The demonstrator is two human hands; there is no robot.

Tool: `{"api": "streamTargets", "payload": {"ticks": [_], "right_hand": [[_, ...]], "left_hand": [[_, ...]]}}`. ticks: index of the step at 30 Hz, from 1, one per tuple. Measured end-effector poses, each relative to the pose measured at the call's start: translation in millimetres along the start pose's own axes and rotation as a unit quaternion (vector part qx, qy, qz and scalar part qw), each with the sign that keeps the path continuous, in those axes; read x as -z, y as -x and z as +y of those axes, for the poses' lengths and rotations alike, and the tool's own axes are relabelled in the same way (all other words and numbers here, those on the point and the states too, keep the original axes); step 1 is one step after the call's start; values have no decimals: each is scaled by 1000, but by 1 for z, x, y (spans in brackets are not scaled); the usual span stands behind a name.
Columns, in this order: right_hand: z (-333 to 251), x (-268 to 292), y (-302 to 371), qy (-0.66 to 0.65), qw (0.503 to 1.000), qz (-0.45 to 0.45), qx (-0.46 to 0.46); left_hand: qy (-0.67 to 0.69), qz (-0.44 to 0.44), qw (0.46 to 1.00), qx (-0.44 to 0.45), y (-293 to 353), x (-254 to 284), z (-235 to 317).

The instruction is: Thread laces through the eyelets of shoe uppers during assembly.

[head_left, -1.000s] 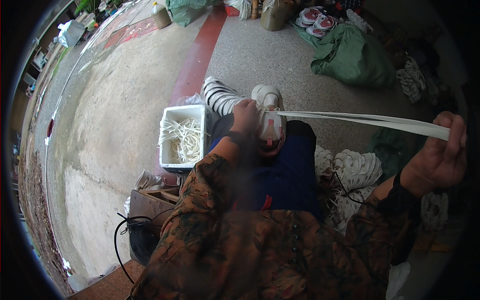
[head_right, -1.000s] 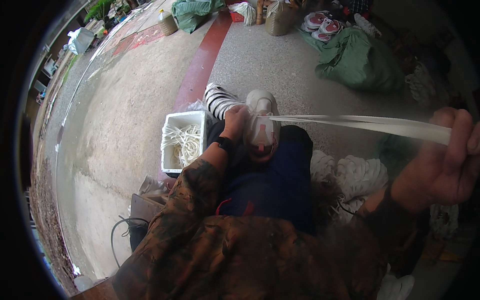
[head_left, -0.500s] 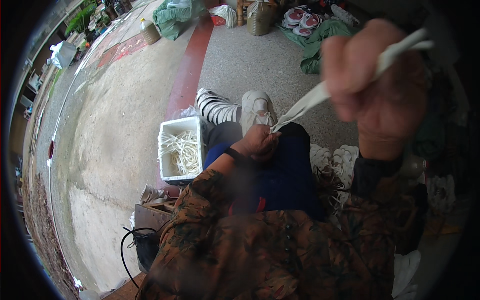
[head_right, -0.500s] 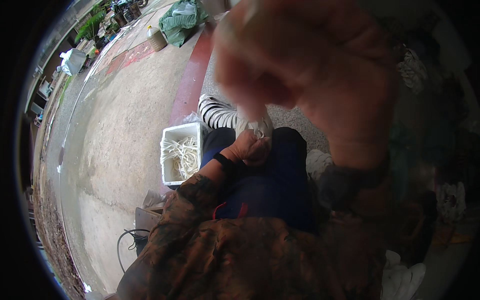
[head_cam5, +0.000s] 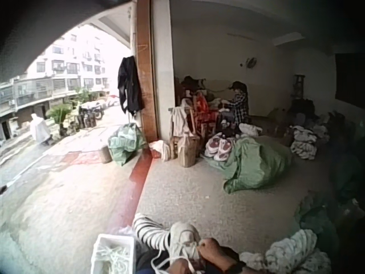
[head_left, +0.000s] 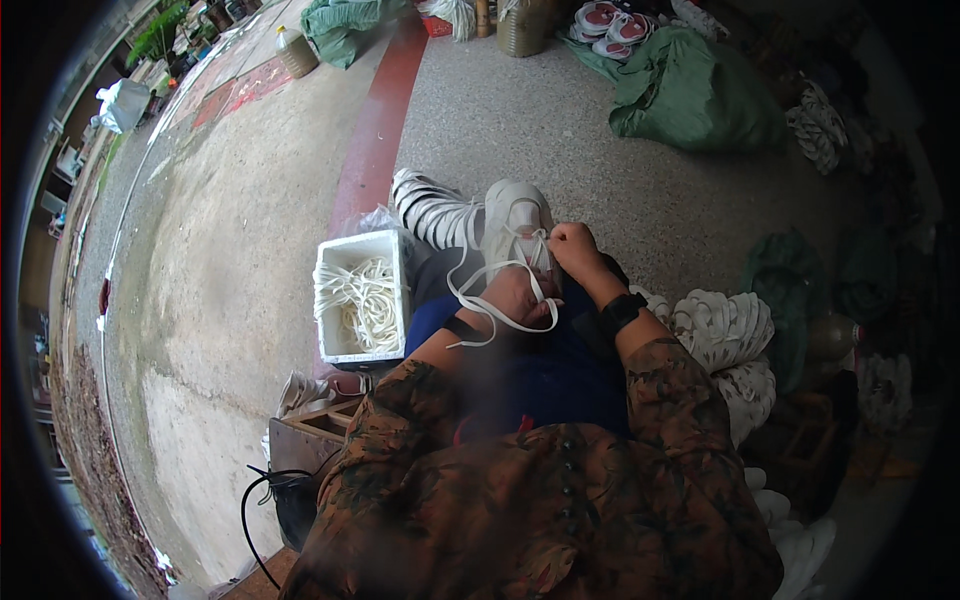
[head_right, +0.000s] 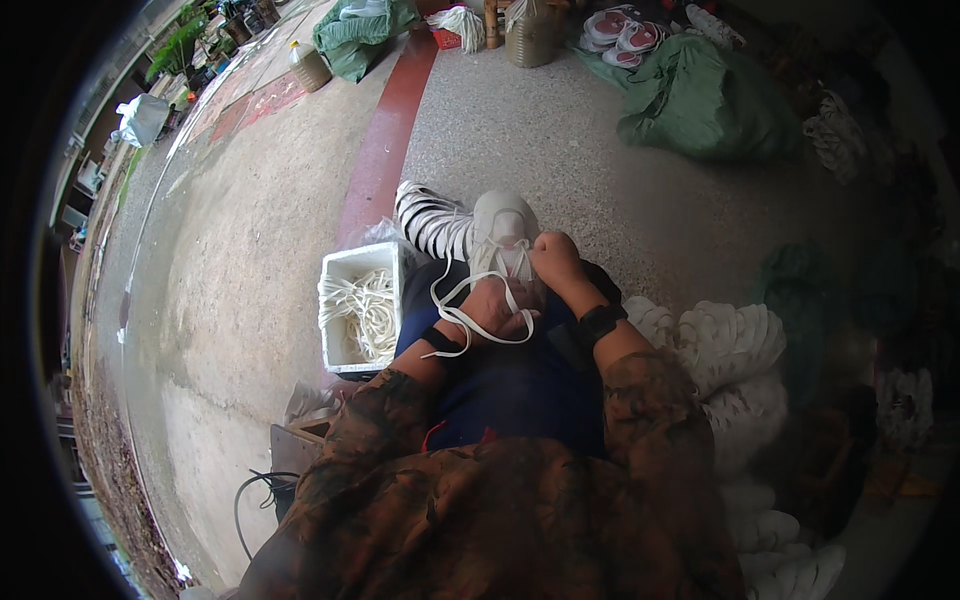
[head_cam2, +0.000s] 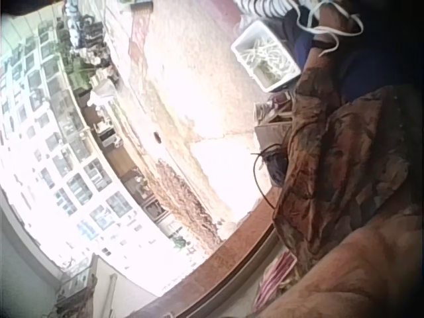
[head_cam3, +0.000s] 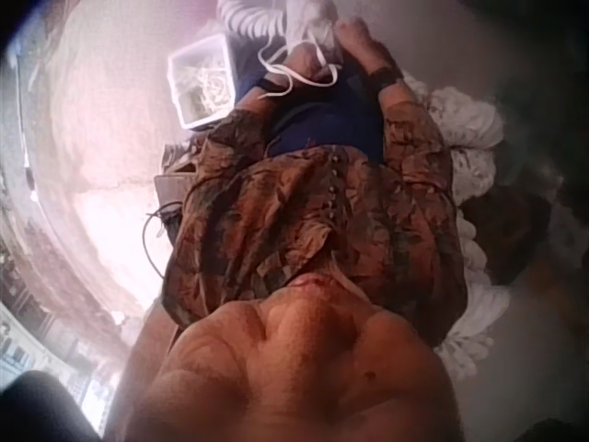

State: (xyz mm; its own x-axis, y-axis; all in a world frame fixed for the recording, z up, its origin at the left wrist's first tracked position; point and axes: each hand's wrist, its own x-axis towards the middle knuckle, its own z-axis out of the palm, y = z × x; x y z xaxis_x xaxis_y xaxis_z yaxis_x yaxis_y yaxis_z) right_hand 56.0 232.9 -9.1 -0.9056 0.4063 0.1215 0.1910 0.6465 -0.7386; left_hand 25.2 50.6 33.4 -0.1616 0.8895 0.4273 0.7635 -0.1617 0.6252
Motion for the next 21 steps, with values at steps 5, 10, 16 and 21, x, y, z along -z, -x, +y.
{"api": "streamTargets", "payload": {"ticks": [5, 10, 16, 21], "right_hand": [[-12, -13, -10, 24, 999, 31, 1], [-15, -14, -8, -1, 998, 40, 41], [17, -28, -6, -260, 941, 194, -96], [-1, -9, -9, -395, 908, 16, -142]], "left_hand": [[38, 22, 999, -28, -3, -1, -6], [61, 1, 998, 0, -9, 10, 0], [80, 38, 996, -13, -11, -3, -9], [96, 26, 995, 8, -4, 0, -13]]}}
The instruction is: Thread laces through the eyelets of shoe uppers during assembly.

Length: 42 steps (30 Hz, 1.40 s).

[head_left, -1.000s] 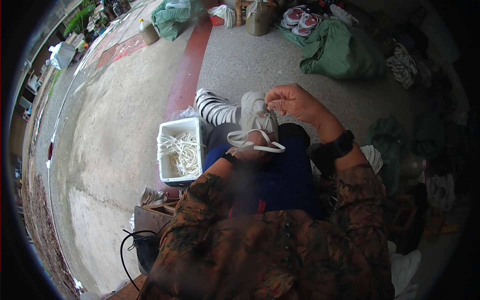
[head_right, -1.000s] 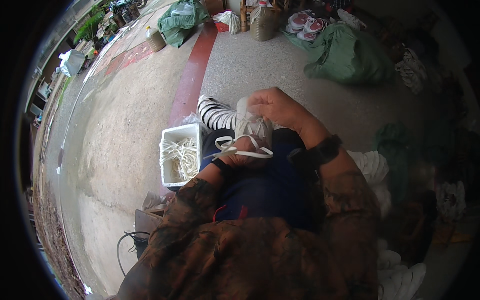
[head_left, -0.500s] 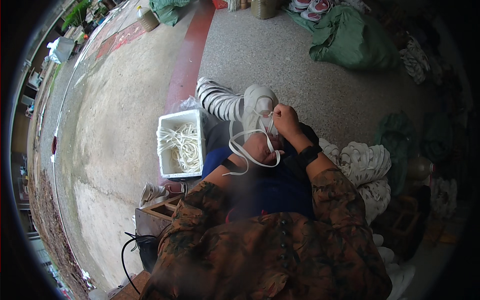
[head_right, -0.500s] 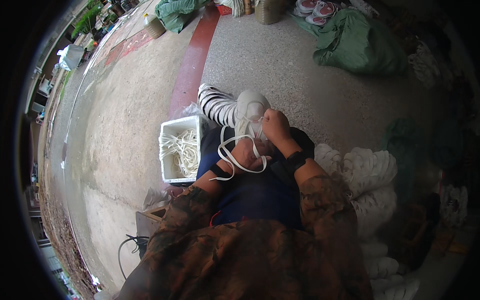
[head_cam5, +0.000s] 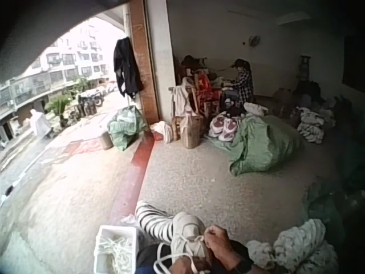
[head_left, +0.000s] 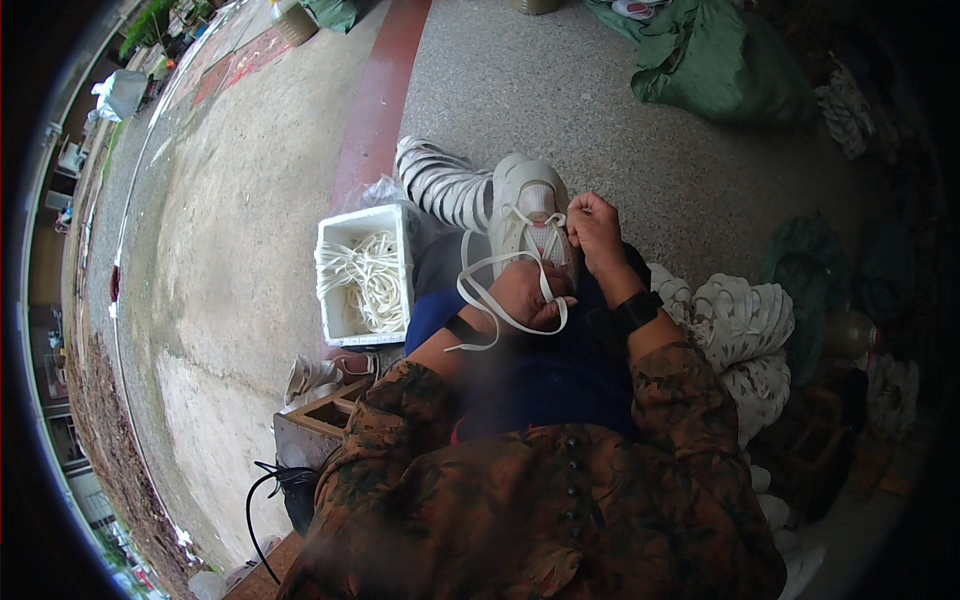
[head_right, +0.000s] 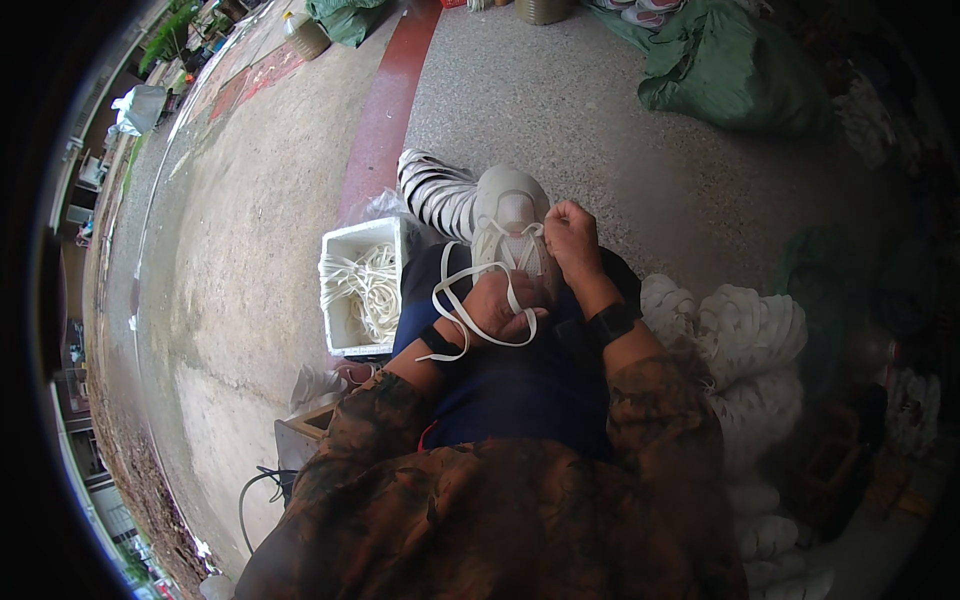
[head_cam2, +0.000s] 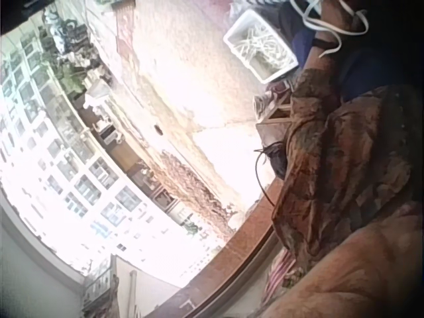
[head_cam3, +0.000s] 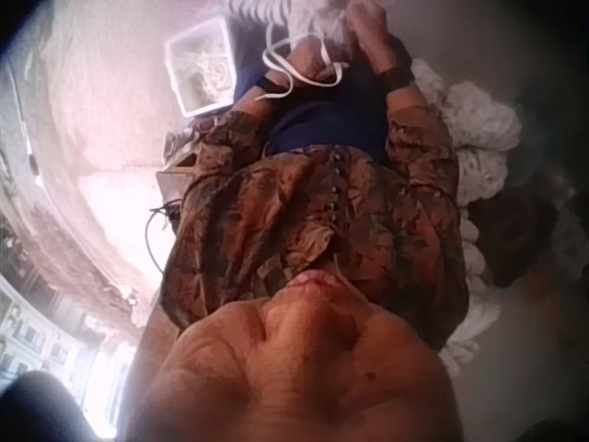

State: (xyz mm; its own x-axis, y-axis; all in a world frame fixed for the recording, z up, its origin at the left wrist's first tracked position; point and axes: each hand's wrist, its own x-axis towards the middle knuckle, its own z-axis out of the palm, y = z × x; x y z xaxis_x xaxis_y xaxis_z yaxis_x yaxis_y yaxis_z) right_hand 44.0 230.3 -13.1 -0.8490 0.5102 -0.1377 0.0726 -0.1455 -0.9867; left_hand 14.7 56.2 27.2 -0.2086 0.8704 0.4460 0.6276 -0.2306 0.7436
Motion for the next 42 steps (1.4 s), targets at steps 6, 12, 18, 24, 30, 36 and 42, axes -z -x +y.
{"api": "streamTargets", "payload": {"ticks": [6, 12, 18, 24, 30, 36, 42], "right_hand": [[-25, -2, 5, -8, 994, -69, -80], [-18, 14, -2, -69, 972, -183, -129], [-18, 13, 4, -172, 971, -109, -128], [-18, 10, 17, -127, 979, -76, -140], [-15, 1, 8, -87, 985, -73, -128], [-7, -4, -13, 358, 909, -80, 197], [-13, -5, -14, 393, 896, 21, 204]], "left_hand": [[2, 6, 1000, 11, -1, -2, 1], [-14, -19, 999, 21, -1, -1, 2], [-11, -5, 1000, 15, 1, -1, 1], [-9, 19, 1000, 11, -1, -3, 1], [-8, 24, 1000, 17, 2, -5, -1], [-28, 7, 1000, -5, 2, -4, -3], [-45, -13, 999, 17, 5, -7, -10]]}}
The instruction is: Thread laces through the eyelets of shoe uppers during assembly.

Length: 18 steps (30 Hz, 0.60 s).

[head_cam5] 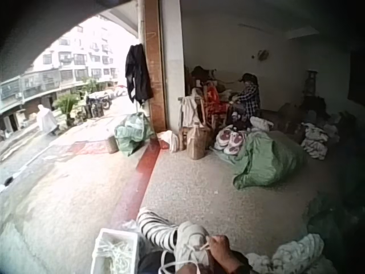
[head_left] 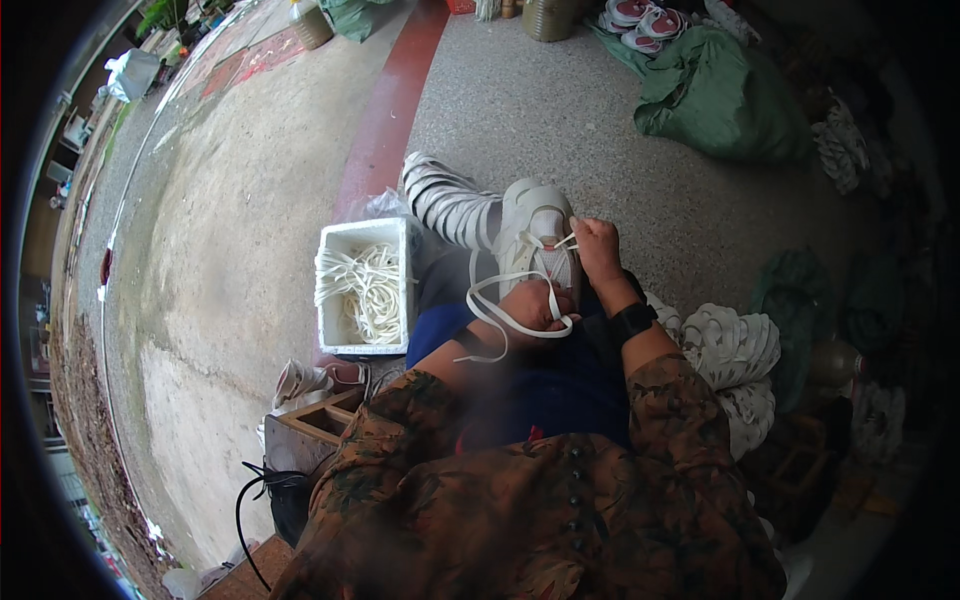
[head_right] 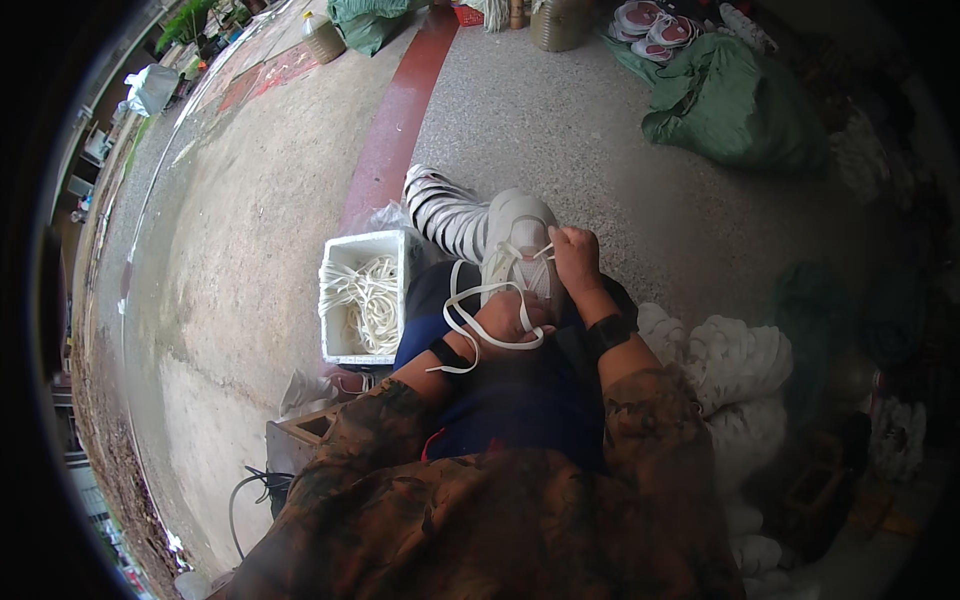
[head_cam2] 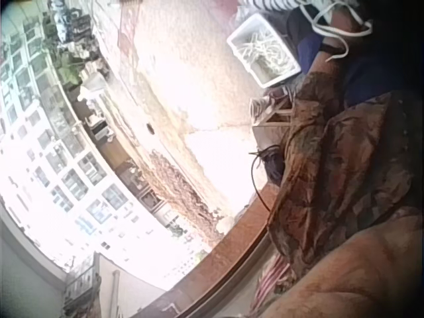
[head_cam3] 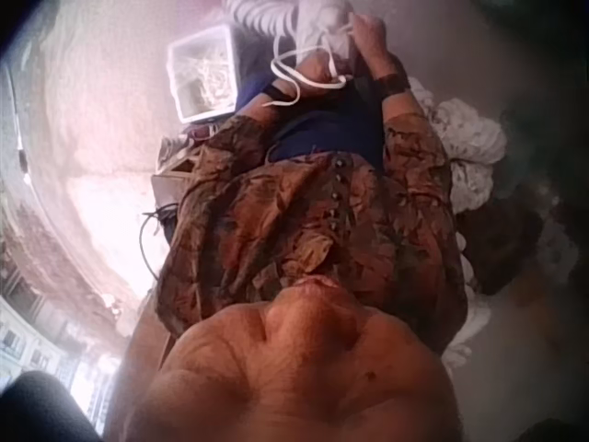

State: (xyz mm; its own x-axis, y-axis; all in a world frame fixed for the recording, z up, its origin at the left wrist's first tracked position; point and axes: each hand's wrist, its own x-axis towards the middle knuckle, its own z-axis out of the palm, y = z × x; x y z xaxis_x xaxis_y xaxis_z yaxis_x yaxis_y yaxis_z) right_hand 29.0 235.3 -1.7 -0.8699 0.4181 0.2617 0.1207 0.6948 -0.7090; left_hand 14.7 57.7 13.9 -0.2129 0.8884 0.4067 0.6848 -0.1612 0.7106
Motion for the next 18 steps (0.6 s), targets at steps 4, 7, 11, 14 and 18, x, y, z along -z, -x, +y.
{"api": "streamTargets", "payload": {"ticks": [4, 7, 11, 14, 18], "right_hand": [[-2, -1, 7, -320, 925, -73, -190], [8, -4, 16, -350, 922, -63, -156], [1, -11, 19, -392, 887, 61, -238], [0, -17, 15, -369, 886, 101, -261], [-9, -13, 16, -350, 880, 106, -303]], "left_hand": [[-13, -7, 1000, 19, 2, -1, -2], [-5, 37, 999, 2, -4, -2, 4], [-19, -1, 1000, 9, -2, 0, 3], [-10, 11, 1000, -10, -3, 1, 4], [-18, 22, 999, -18, 1, -2, 1]]}}
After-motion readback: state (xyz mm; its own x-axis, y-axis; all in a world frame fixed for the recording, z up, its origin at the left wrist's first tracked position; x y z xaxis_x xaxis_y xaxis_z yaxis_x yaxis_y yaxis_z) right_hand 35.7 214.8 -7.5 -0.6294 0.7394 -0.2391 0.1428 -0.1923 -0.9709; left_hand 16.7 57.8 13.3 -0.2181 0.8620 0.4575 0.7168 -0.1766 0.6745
